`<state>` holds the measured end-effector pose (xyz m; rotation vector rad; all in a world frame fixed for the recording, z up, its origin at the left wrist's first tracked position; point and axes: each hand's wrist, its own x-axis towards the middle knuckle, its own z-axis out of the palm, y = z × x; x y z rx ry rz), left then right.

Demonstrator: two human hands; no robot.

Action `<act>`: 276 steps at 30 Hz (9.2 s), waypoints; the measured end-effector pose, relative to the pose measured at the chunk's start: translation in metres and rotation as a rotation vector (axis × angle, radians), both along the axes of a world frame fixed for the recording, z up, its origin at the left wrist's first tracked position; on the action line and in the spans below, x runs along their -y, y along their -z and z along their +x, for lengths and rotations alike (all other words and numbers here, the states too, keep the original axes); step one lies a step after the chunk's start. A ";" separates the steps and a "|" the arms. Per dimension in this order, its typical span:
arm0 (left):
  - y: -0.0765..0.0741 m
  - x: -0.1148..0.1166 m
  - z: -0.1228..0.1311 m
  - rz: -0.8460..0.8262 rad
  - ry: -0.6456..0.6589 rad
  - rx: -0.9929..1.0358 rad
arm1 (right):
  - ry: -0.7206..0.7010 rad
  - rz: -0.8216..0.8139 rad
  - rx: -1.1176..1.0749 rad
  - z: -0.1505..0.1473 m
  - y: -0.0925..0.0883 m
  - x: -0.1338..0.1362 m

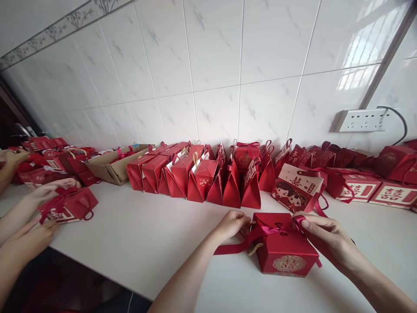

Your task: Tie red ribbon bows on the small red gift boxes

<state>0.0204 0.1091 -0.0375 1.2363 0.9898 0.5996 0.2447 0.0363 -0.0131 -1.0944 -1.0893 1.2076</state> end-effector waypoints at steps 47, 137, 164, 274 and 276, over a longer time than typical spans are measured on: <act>0.002 -0.001 0.000 0.025 -0.001 -0.006 | -0.038 0.016 0.058 0.000 -0.003 0.003; -0.055 0.016 -0.020 0.133 0.227 0.082 | 0.094 0.404 0.274 -0.020 -0.016 0.011; -0.087 0.048 -0.015 1.150 0.143 -0.425 | 0.038 0.441 0.432 -0.038 -0.025 0.015; -0.054 0.136 -0.043 0.478 -0.232 0.122 | 0.000 0.487 0.868 -0.098 -0.046 0.115; -0.052 0.138 -0.045 0.504 -0.236 0.125 | 0.011 0.448 0.860 -0.104 -0.041 0.117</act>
